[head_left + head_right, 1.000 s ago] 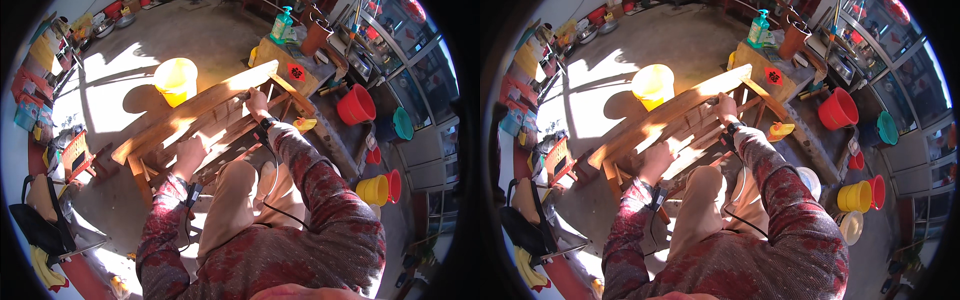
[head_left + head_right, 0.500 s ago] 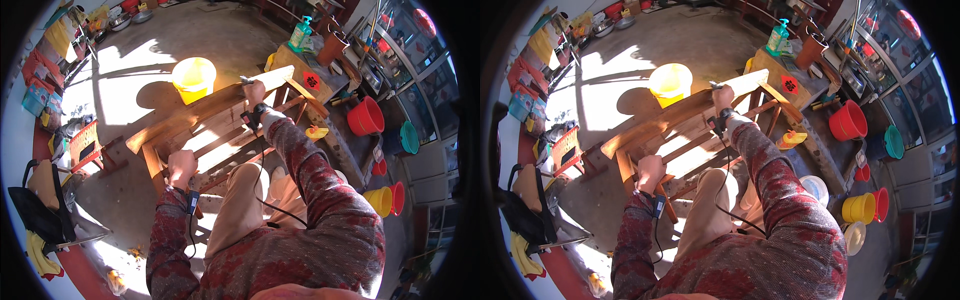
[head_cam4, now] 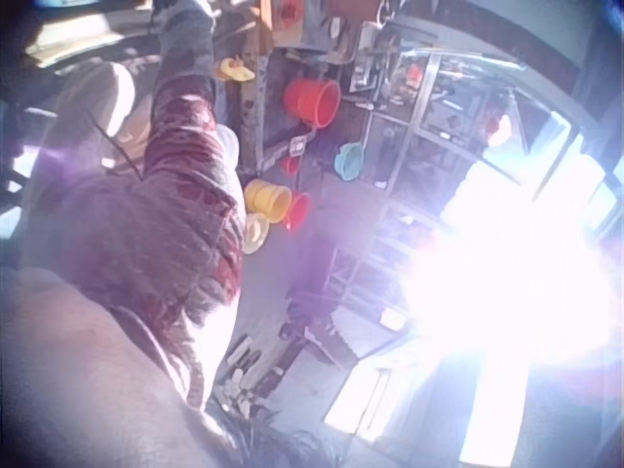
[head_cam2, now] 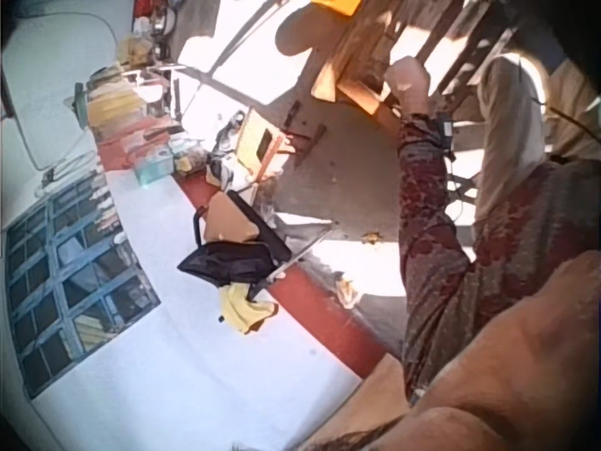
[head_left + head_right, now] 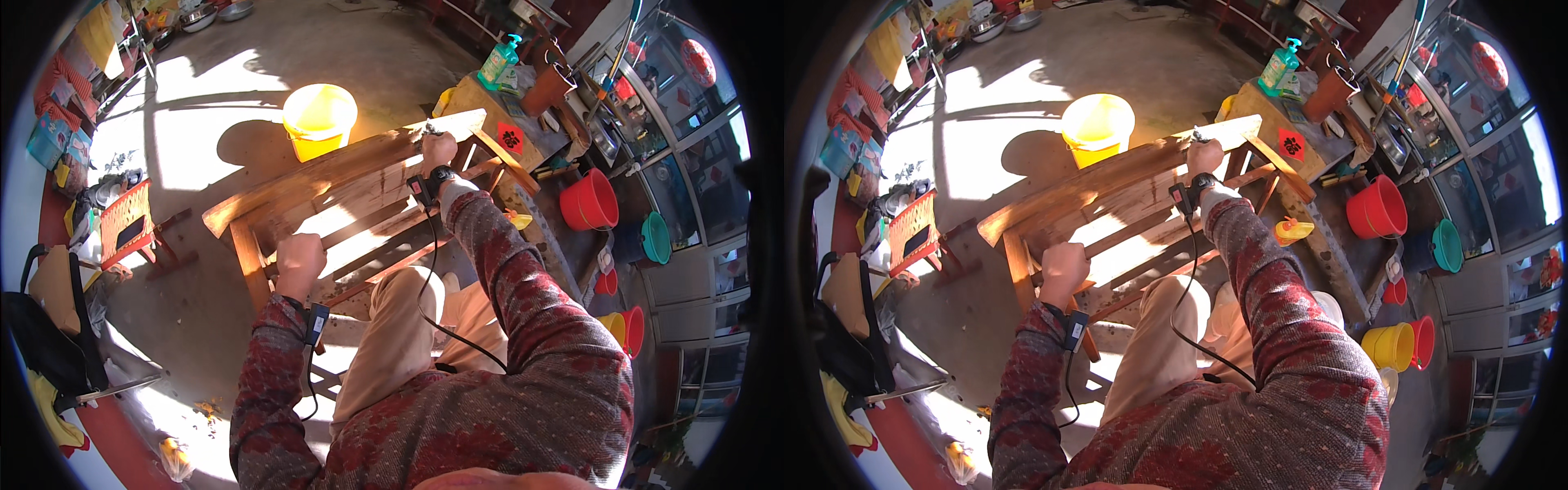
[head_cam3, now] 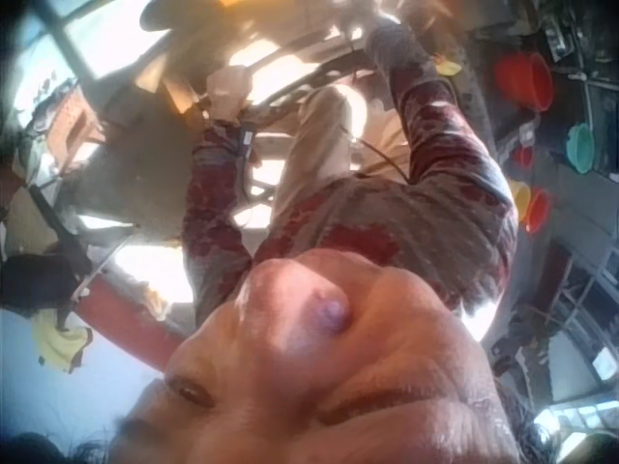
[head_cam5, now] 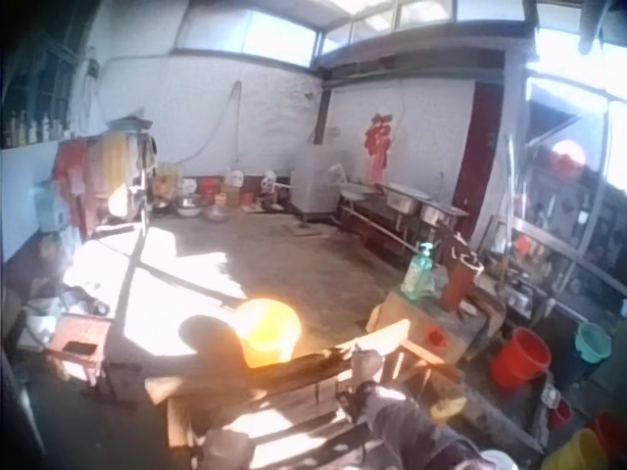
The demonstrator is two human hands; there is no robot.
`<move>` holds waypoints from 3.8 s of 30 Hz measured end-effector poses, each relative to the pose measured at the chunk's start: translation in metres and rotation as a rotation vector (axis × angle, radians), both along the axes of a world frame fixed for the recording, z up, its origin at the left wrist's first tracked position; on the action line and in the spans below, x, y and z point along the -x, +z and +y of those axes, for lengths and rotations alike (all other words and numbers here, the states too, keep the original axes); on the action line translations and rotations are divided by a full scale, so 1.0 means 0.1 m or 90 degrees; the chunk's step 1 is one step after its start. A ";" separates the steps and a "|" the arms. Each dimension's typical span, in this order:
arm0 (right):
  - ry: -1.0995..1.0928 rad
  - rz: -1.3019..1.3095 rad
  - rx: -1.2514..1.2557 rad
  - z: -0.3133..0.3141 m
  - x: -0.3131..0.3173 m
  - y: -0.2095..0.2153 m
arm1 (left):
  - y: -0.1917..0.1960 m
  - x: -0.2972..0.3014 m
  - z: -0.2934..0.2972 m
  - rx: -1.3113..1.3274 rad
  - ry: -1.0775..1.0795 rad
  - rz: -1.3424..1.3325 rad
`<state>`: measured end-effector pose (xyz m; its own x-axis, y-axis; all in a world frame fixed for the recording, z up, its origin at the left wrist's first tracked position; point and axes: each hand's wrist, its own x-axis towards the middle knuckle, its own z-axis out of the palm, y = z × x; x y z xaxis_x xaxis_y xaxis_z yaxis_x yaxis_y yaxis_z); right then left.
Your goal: The person scrubs a wooden stool with a brush and water, then wipes it with a cloth. They repeatedly dip the brush and cloth into buckets and continue cleaning the stool's legs and frame.
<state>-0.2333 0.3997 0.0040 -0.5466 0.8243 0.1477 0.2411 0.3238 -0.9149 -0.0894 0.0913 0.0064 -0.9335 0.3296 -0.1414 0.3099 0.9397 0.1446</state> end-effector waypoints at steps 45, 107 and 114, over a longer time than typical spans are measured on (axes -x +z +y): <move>1.049 0.410 -1.032 -2.78 0.11 0.28 | -0.23 0.04 -0.07 -0.081 -0.020 0.077; 0.673 0.122 -0.683 -0.64 0.12 0.24 | -0.20 0.00 -0.07 -0.126 -0.011 0.127; 0.649 -0.005 -0.575 -1.97 -0.06 0.04 | -0.18 -0.16 -0.05 -0.122 -0.012 0.063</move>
<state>-0.2276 0.2025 0.0076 -0.8526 -0.3244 0.4097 -0.4591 0.8395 -0.2907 -0.0732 0.0865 -0.0115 -0.9332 0.3589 0.0177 0.3485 0.8921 0.2874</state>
